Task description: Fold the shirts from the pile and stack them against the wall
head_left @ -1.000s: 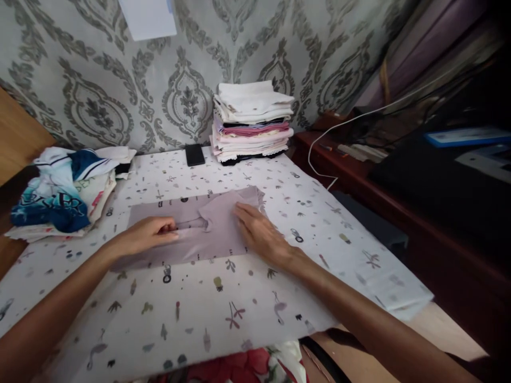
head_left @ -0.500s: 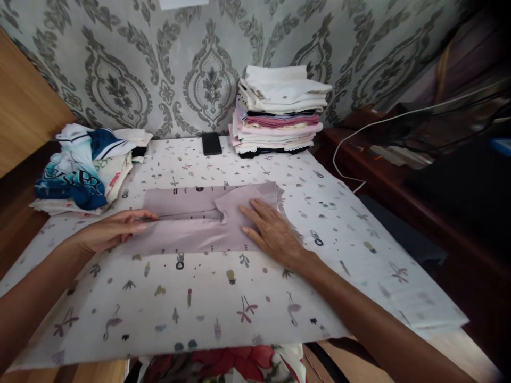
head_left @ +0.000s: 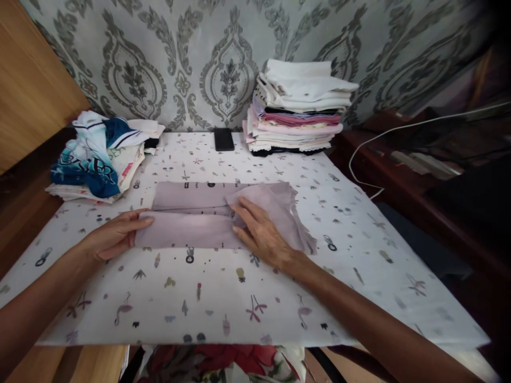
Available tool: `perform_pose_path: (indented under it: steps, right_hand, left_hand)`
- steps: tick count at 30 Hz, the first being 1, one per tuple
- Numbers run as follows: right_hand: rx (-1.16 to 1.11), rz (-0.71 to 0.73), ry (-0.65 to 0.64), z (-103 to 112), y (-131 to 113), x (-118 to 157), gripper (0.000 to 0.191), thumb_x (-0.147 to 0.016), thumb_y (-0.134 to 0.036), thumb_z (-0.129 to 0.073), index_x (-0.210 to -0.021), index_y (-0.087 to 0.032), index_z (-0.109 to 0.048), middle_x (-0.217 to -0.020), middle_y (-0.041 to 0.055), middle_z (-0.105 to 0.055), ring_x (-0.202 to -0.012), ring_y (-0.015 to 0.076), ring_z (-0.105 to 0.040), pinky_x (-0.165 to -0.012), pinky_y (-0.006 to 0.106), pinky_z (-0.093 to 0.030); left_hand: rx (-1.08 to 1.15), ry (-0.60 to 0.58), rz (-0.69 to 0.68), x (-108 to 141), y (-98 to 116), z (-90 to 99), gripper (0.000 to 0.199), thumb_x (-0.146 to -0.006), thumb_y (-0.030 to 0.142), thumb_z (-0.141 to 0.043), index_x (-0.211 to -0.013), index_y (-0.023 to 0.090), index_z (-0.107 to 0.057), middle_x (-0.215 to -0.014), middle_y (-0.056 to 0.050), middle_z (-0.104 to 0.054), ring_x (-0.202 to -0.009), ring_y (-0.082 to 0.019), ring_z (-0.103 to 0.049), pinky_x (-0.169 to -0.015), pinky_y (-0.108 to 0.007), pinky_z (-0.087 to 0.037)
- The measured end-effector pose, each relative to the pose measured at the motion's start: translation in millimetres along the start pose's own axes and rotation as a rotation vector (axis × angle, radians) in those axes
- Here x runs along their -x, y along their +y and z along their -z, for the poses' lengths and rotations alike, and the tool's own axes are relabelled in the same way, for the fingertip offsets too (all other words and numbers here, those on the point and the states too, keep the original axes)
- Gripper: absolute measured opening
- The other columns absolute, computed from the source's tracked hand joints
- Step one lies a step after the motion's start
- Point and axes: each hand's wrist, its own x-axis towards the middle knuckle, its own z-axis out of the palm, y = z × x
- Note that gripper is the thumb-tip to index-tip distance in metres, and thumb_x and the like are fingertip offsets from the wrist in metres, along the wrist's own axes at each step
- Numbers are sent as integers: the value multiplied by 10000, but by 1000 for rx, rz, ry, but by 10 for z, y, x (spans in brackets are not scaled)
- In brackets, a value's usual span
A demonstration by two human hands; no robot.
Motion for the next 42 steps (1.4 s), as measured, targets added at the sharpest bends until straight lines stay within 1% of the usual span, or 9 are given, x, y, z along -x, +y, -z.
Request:
perform_pose_path:
  steps: [8,12,17,20,23,26,30,38,42]
  right_hand:
    - [-55,-54,-26,-50,63,17,578,-1009,-418,-404,-1552,-242,-314,-1601,149,-340,-1486,305,-301,-1164,574,-349]
    - [-36,-28,-44,-56,67,7,581,-1000,-383,-424,-1544,-213,-317,-1595,171,-344,-1488,294,-301,-1167,569,-345]
    - [37,36,-53,-76,74,9,576,-991,-360,-459,-1531,-198,-341,-1603,171,-331,-1499,294,-273,-1196,566,-292]
    - [84,91,-12,-78,22,8,536,-997,-351,-468,-1500,-181,-392,-1592,180,-348,-1496,298,-280,-1197,569,-292]
    - [113,223,26,-62,-125,-34,441,-1008,-305,-455,-1428,-174,-487,-1563,173,-403,-1490,292,-297,-1205,566,-278]
    - [89,370,-36,-49,-327,-164,383,-1012,-263,-449,-1370,-160,-541,-1525,161,-461,-1481,274,-321,-1215,555,-263]
    - [43,354,-162,-104,-533,-492,311,-1009,-253,-473,-1263,-153,-622,-1551,167,-421,-1487,277,-306,-1215,541,-254]
    - [-8,303,-176,-411,-682,-1091,380,-990,-181,-442,-1333,-79,-571,-1523,210,-446,-1411,284,-431,-1191,503,-319]
    - [-168,233,-50,-437,-642,-1155,440,-1005,-179,-337,-1369,-12,-519,-1506,234,-459,-1409,250,-437,-1176,415,-371]
  left_hand:
    - [-57,19,-28,13,-65,-51,468,-570,487,-866,-864,203,-637,-935,-56,-737,-854,-226,-700,-714,-293,-591]
    - [-209,39,-35,-14,-115,16,474,-627,522,-791,-910,225,-555,-707,15,-643,-611,-174,-622,-500,-245,-464]
    - [-649,154,-239,-135,-55,179,390,-748,577,-596,-937,238,-554,-604,42,-552,-514,-164,-538,-481,-250,-375]
    - [-964,272,-488,-241,100,192,338,-815,526,-523,-973,236,-594,-872,-30,-678,-750,-213,-633,-657,-300,-465]
    - [-1253,184,-678,-333,228,118,284,-866,440,-521,-1049,252,-631,-1134,-58,-665,-1043,-253,-615,-858,-333,-468]
    - [-1532,83,-736,-370,277,11,170,-879,307,-564,-1024,243,-628,-1128,-61,-655,-1087,-264,-602,-888,-348,-465]
    - [-1790,185,-725,-356,273,-68,163,-887,112,-482,-954,202,-600,-1015,-82,-673,-987,-275,-640,-805,-371,-488]
    - [-1436,544,-973,-242,147,-3,210,-974,221,-402,-1025,195,-604,-1014,-92,-664,-956,-241,-641,-811,-354,-509]
    - [-1313,129,-1073,-145,66,-146,275,-1019,268,-366,-1063,202,-629,-1019,-69,-685,-950,-187,-652,-848,-301,-524]
